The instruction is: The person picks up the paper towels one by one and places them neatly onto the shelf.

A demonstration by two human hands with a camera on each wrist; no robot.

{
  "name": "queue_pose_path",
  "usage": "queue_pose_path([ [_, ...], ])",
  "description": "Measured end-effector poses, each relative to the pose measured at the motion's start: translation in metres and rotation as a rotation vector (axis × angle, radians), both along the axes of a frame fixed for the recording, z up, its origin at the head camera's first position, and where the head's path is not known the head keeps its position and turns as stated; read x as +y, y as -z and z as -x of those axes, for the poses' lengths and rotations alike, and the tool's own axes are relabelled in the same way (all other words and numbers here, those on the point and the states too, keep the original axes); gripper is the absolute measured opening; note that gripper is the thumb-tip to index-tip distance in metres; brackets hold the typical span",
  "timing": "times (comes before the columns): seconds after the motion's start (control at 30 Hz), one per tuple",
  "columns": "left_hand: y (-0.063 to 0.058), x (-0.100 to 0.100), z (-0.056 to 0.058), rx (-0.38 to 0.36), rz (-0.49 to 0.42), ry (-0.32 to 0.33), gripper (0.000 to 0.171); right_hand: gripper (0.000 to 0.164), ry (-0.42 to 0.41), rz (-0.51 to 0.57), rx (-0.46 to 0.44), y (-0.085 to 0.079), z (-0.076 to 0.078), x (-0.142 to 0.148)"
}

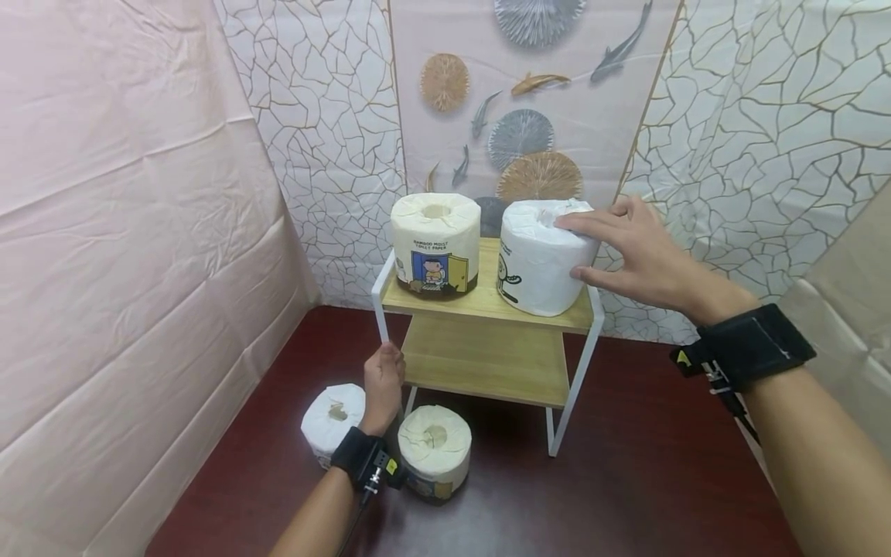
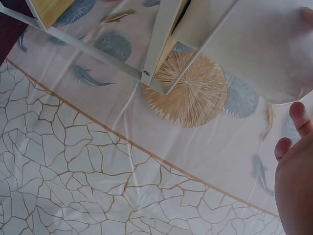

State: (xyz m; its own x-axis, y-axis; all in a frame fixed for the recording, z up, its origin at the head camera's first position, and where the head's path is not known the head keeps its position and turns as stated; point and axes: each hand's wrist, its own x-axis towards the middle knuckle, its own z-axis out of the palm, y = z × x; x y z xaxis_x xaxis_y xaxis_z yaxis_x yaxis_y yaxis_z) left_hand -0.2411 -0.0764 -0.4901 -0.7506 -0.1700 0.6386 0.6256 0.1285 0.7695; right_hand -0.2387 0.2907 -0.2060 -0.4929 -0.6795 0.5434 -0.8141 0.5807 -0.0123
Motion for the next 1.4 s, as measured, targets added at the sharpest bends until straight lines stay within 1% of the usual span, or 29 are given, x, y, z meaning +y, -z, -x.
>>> queue_pose_path([
  [0.2,0.0,-0.001,0.0,0.011,0.001,0.003,0.056,0.06,-0.064,0.008,0.023,-0.003,0.005,0.0],
  [0.27,0.0,0.0,0.0,0.007,0.001,0.003,0.057,0.058,-0.074,0.007,0.034,-0.004,0.006,-0.001],
  [0.47,-0.001,0.001,0.0,0.01,-0.005,0.008,0.055,0.059,-0.051,-0.009,0.051,-0.009,0.004,-0.005],
  [0.7,-0.001,0.001,0.0,0.005,-0.01,0.006,0.054,0.056,-0.035,-0.035,0.08,-0.012,0.001,-0.011],
  [0.87,-0.001,0.001,0.0,-0.003,-0.009,0.004,0.053,0.055,0.002,-0.038,0.071,-0.013,-0.003,-0.015],
  [1.03,-0.001,0.0,-0.001,-0.008,-0.002,0.001,0.053,0.053,0.086,-0.05,0.038,-0.015,-0.009,-0.022],
  [1.1,-0.001,0.0,-0.001,-0.005,0.0,0.003,0.053,0.052,0.106,-0.054,0.04,-0.016,-0.011,-0.025],
  [1.27,-0.003,0.0,-0.002,-0.001,-0.008,0.008,0.053,0.052,0.115,-0.068,0.063,-0.019,-0.013,-0.033],
  [1.4,-0.003,0.0,-0.003,-0.008,-0.007,0.008,0.052,0.053,0.146,-0.077,0.048,-0.019,-0.014,-0.038],
])
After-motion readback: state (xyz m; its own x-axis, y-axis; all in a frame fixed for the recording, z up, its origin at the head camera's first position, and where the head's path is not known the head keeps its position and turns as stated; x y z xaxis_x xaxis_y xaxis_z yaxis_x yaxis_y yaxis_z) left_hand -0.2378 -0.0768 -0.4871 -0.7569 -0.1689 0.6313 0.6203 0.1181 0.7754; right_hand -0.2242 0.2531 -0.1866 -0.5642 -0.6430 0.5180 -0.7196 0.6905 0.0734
